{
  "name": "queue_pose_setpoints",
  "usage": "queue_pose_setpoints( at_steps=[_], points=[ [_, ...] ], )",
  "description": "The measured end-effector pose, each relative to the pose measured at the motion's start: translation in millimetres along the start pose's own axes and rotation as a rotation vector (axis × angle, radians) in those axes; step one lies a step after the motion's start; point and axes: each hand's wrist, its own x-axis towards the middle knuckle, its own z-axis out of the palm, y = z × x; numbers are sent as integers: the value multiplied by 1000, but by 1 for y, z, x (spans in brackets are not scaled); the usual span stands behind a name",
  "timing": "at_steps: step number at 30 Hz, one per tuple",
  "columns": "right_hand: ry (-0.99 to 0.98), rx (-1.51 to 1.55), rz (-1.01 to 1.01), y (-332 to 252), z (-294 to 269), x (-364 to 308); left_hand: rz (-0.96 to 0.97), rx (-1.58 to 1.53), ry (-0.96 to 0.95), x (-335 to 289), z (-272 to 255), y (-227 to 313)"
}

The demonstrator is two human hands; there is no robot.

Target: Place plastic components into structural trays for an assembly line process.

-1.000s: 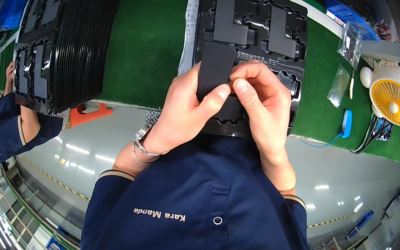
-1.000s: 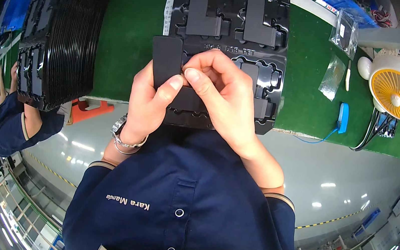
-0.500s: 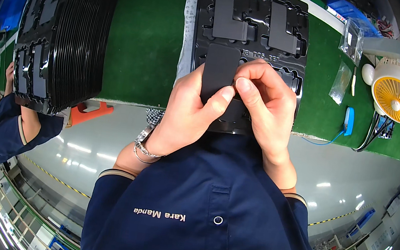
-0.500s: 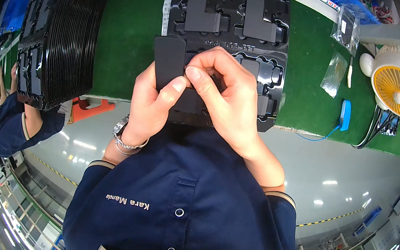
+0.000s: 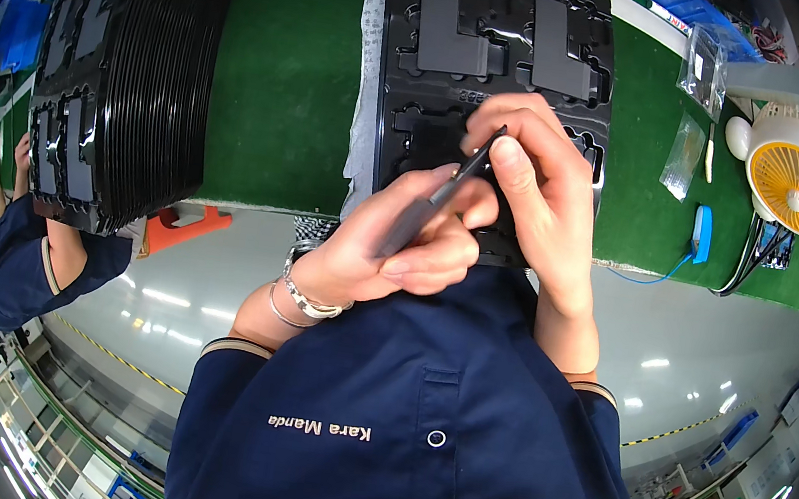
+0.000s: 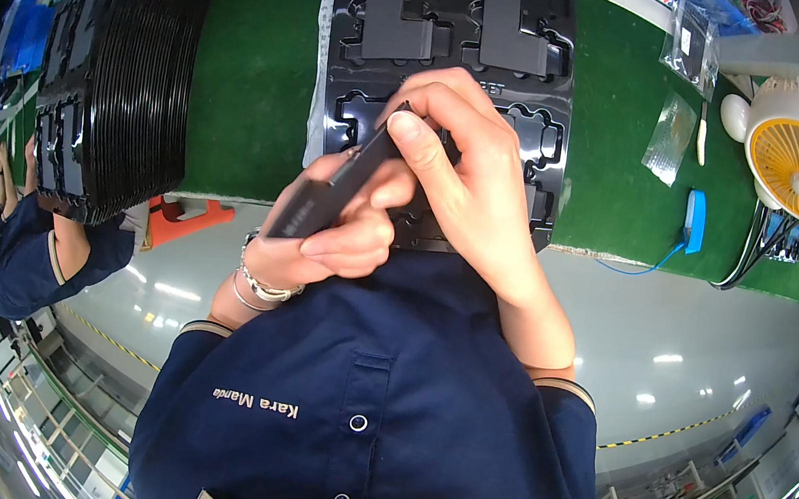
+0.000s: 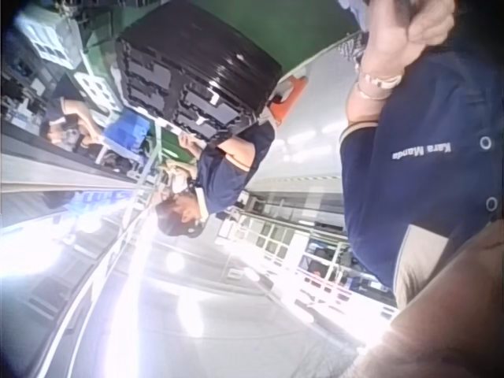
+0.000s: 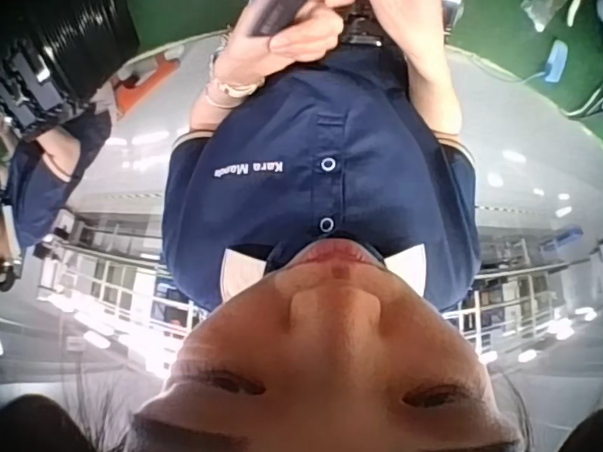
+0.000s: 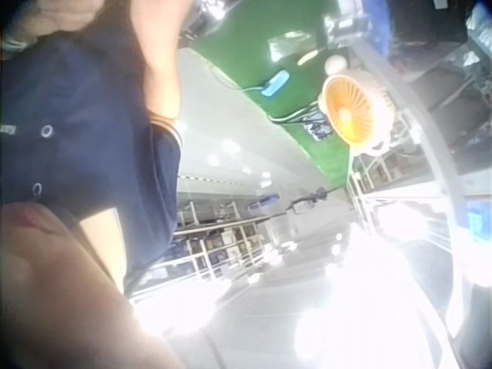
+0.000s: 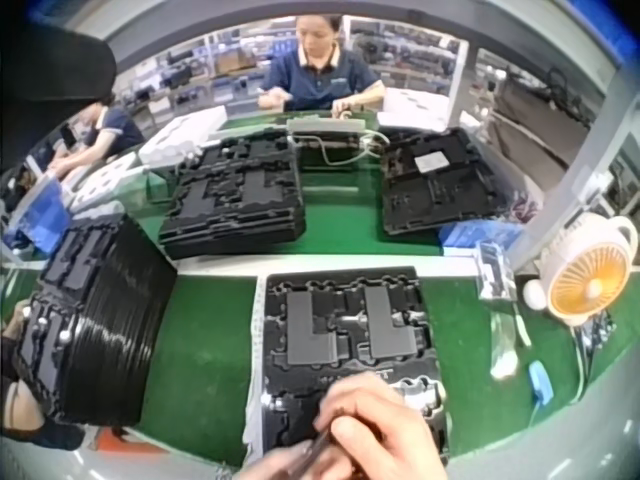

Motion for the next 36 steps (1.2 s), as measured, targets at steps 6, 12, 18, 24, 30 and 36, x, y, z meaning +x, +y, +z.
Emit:
queue_pose_setpoints(
  at_steps=[6, 12, 18, 24, 30, 36],
  points=[
    [-22, -67, 56, 0, -7, -4, -170, -323, -230, 8, -7, -2],
    [147, -519, 57, 2, -38, -6, 232, 513, 501, -6, 14, -1],
    [181, -1078, -81, 22, -40, -21, 312, 1694, 788, -22, 2, -2],
    [92, -627, 205, 7, -49, -17, 468, 1983, 948, -24, 3, -1],
    [23, 171, 284, -21, -32, -9, 592, 1565, 558, -6, 12, 3],
    [70, 249, 185, -18, -6, -2, 565, 1259, 601, 5, 13, -5]
  ],
)
